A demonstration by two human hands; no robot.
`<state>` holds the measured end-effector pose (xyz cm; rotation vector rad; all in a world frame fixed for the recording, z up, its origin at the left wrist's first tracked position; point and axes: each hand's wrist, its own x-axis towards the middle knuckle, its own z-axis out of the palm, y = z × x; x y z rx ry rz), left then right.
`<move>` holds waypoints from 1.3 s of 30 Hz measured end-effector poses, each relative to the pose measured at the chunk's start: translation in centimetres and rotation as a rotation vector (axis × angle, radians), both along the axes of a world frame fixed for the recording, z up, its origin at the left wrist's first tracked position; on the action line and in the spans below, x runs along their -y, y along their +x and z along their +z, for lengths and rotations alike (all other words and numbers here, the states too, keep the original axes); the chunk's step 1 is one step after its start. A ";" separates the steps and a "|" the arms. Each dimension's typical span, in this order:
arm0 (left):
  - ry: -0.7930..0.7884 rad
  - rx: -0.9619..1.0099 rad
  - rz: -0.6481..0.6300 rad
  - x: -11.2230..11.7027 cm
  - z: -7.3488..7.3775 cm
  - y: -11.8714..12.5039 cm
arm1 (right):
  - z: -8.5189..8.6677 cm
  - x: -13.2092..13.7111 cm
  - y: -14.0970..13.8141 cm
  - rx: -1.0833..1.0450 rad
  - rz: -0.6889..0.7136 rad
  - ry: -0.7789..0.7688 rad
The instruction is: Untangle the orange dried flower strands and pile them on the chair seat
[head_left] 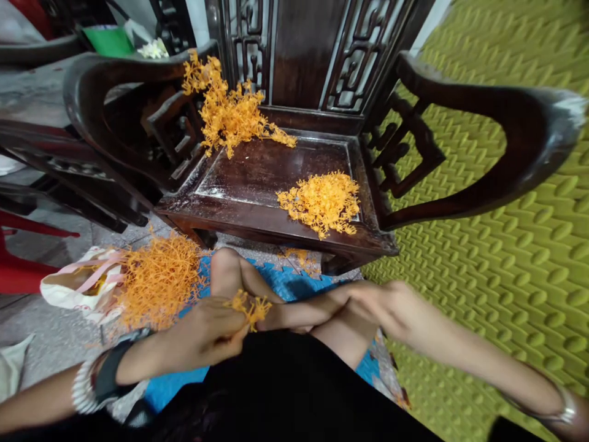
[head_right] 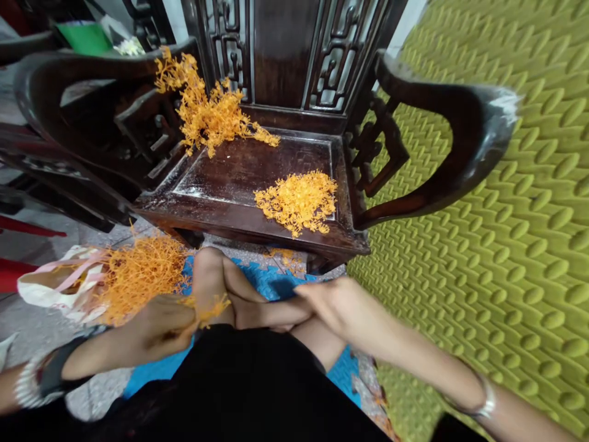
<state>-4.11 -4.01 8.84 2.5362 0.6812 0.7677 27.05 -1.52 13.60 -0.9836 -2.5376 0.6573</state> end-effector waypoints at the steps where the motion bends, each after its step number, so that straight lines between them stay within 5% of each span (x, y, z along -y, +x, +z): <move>1: -0.040 -0.020 0.062 -0.2 -0.1 -0.5 | 0.5 -0.6 1.3 -0.007 -0.087 0.047; 4: 0.021 -0.036 0.136 -1.1 -0.3 -0.5 | 1.0 -3.1 3.6 0.012 -0.299 0.211; 8: 0.157 0.149 0.240 -2.8 -1.5 1.9 | -2.0 -9.5 3.3 0.082 -0.443 0.425; 11: 0.119 0.287 0.321 -3.6 -2.3 3.6 | -4.9 -15.2 2.6 0.101 -0.630 0.342; 14: -0.059 0.353 0.340 -4.0 -2.5 4.3 | -5.9 -18.1 2.2 0.115 -0.729 0.284; 18: -0.236 0.348 0.332 -4.2 -2.1 4.7 | -4.0 -15.2 0.3 -0.218 -0.724 0.352; 21: -0.197 0.311 0.385 -4.4 -1.9 5.1 | -2.1 -10.1 -2.5 -0.416 -0.260 -0.053; 24: -0.026 0.259 0.394 -4.6 -1.8 5.5 | -1.5 -6.4 -5.2 -0.332 -0.007 -0.384; 31: 0.215 0.142 0.261 -4.0 -1.2 4.8 | -2.2 -4.7 -5.8 -0.249 0.036 -0.617; 35: 0.163 0.109 0.070 -2.5 0.2 4.1 | -1.6 -3.6 -5.4 -0.178 0.207 -1.034; 39: -0.007 0.072 -0.072 -1.4 1.5 2.7 | -0.4 -1.9 -5.2 -0.212 0.198 -1.167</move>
